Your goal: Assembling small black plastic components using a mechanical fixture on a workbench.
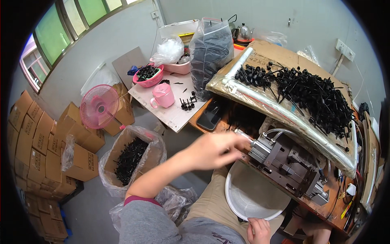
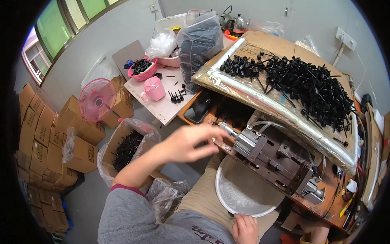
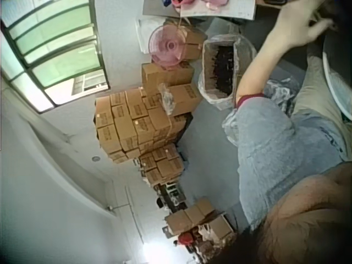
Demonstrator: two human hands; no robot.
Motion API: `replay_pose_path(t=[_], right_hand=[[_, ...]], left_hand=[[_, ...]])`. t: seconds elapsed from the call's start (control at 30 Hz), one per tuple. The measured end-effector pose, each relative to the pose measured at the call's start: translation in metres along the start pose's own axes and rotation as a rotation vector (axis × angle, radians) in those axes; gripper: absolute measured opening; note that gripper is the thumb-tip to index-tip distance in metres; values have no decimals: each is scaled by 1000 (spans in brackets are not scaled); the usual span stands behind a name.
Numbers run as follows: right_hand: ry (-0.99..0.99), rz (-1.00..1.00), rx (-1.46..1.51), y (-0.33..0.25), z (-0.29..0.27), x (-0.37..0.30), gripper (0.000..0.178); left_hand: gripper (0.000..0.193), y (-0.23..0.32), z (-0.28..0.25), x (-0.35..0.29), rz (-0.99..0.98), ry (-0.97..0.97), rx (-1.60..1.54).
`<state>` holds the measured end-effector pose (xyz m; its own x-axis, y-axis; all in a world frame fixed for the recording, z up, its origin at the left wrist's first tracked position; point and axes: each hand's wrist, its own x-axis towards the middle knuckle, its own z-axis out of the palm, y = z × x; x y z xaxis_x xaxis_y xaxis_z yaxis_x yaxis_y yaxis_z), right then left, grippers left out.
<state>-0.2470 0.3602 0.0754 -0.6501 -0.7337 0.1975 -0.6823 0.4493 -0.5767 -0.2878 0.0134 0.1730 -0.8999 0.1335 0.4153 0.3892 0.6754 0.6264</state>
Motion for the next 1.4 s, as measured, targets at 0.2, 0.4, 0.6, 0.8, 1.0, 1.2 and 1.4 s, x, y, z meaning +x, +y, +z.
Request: replay_pose_path(t=[0.2, 0.4, 0.6, 0.8, 1.0, 1.2, 1.4], right_hand=[[-40, -77, -55, 3, 2, -4, 28], [89, -133, -90, 9, -27, 17, 21], [572, -137, 4, 24, -105, 69, 23], [808, -124, -75, 47, -155, 156, 18], [796, -80, -487, 94, -193, 228, 30], [652, 55, -434, 128, -197, 263, 26], [713, 29, -115, 109, -197, 255, 18]], left_hand=[[28, 9, 45, -32, 289, -147, 284], [19, 13, 95, -53, 257, -212, 152], [31, 5, 213, -99, 151, -358, 13], [27, -40, 303, -146, 143, -631, 265], [16, -36, 316, -147, 217, -647, 116], [35, -6, 283, -113, 108, -767, -7], [36, 26, 215, -44, 254, -420, -225]])
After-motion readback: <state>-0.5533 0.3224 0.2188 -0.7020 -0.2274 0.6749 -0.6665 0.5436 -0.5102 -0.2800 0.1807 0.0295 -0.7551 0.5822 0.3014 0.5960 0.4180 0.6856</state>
